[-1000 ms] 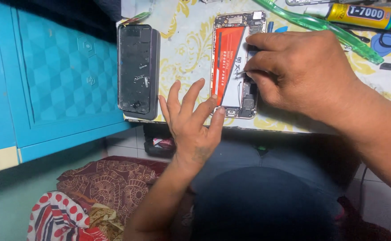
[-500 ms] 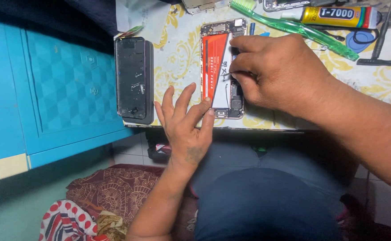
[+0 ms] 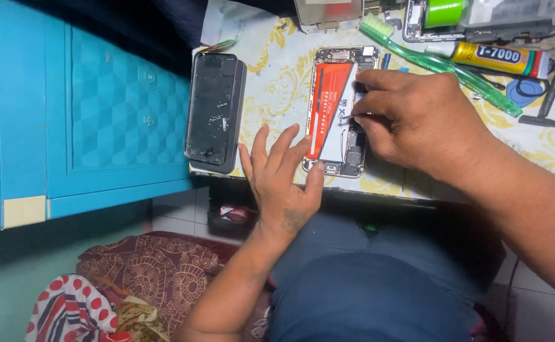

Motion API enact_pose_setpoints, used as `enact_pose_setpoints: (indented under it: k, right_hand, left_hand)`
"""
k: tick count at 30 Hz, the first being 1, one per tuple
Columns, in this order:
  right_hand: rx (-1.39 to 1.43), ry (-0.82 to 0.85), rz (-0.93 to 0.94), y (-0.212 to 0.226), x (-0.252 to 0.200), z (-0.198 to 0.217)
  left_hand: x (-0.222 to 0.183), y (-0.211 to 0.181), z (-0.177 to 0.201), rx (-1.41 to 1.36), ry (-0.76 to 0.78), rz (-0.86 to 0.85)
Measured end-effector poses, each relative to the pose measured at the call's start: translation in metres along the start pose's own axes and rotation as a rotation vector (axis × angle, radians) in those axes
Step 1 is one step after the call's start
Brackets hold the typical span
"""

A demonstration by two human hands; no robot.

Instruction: The person is repairing a smartphone by installing a new battery. They place the battery into the phone's chassis, connect the battery cable to the motherboard, and secure the connection with adhesive tape.

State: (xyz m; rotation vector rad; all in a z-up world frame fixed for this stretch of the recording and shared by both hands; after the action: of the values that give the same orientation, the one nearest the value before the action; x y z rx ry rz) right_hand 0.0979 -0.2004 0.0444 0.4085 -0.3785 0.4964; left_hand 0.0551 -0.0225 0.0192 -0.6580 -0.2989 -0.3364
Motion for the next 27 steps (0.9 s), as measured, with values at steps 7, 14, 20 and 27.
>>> enact_pose_setpoints:
  k: [7, 14, 20, 27]
  right_hand:
    - [-0.01, 0.021, -0.014, 0.0, 0.001, -0.001]
    - [-0.006, 0.015, -0.012, -0.001, 0.0, -0.002]
    - [0.041, 0.01, -0.013, 0.0, 0.0, -0.001]
    - [0.114, 0.022, -0.044, -0.007, 0.003, -0.001]
  left_hand:
    - [0.007, -0.006, 0.0, 0.053, 0.062, -0.022]
    - [0.008, -0.008, -0.004, 0.029, 0.08, -0.008]
    - [0.007, -0.008, 0.001, 0.025, 0.104, 0.002]
    - [0.018, -0.011, 0.005, -0.013, 0.128, -0.063]
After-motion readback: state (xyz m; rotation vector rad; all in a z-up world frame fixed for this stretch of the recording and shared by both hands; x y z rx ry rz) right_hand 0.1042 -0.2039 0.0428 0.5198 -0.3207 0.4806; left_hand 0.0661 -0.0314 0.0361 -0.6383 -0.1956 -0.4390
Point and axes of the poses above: each hand's wrist, its own x-axis towards the middle knuckle, its own z-axis out of the back of the hand, y = z × x, the point moved 10 cm from there along x, towards the middle knuckle, and after that the axes turned 11 degrees about -x, right-handed, at the moved point
